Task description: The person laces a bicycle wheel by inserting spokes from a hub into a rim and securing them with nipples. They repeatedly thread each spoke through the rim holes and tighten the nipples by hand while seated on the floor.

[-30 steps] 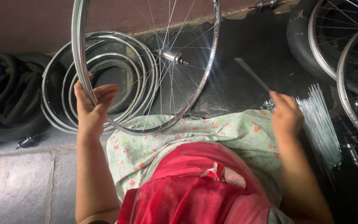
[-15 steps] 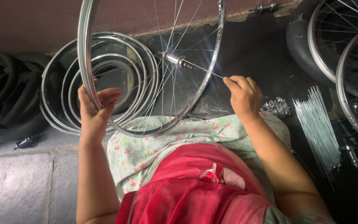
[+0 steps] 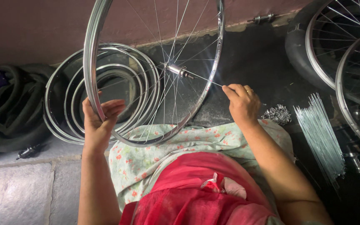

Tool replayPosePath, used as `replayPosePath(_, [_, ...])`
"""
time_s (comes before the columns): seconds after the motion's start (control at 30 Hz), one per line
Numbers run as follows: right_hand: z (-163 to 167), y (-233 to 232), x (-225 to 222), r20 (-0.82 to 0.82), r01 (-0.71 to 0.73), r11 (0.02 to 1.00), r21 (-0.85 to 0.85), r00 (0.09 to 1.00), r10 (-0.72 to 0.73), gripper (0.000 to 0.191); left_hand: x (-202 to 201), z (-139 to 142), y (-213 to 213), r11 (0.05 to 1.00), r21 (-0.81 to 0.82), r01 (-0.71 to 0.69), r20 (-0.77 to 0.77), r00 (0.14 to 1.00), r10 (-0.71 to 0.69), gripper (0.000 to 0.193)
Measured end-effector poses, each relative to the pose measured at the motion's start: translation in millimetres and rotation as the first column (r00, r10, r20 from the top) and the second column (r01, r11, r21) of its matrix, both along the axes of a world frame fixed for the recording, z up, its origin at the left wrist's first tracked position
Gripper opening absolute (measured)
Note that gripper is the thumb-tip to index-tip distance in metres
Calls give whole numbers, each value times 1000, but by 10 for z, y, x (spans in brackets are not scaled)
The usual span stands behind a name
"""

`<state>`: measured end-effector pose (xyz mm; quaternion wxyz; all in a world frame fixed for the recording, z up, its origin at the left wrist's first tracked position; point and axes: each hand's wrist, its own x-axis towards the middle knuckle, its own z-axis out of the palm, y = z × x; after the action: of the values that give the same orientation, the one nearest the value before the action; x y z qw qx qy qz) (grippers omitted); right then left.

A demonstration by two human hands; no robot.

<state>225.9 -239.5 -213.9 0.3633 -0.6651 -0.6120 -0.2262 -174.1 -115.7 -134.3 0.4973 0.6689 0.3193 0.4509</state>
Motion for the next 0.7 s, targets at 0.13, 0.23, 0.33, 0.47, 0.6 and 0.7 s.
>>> replayPosePath(0.13, [14,12,-4,-21,-16,1000,11,1000,16,25,10,3,-3,1000,-6,-6,1,1000,6,74])
replayPosePath(0.23, [-1,21,-12,-51,-36,999,5,998,36,23,15,11,-20,1000,6,1,-5,1000,-1,72])
replayPosePath(0.33, [-72,58,-23,-55,-28,1000,1,998,28,28,40,5,-56,999,29,-21,-43,999,22,69])
replayPosePath(0.47, [-277,214,-75,-183,-89,996,9,979,89,33,113,-19,-142,998,35,-48,-69,996,50,66])
replayPosePath(0.6, [-489,384,-93,-284,-157,986,52,945,166,38,239,-25,-253,993,119,-26,-63,997,34,65])
replayPosePath(0.7, [-559,418,-51,-310,-152,987,44,937,158,42,347,-49,-379,984,176,-39,-58,997,50,63])
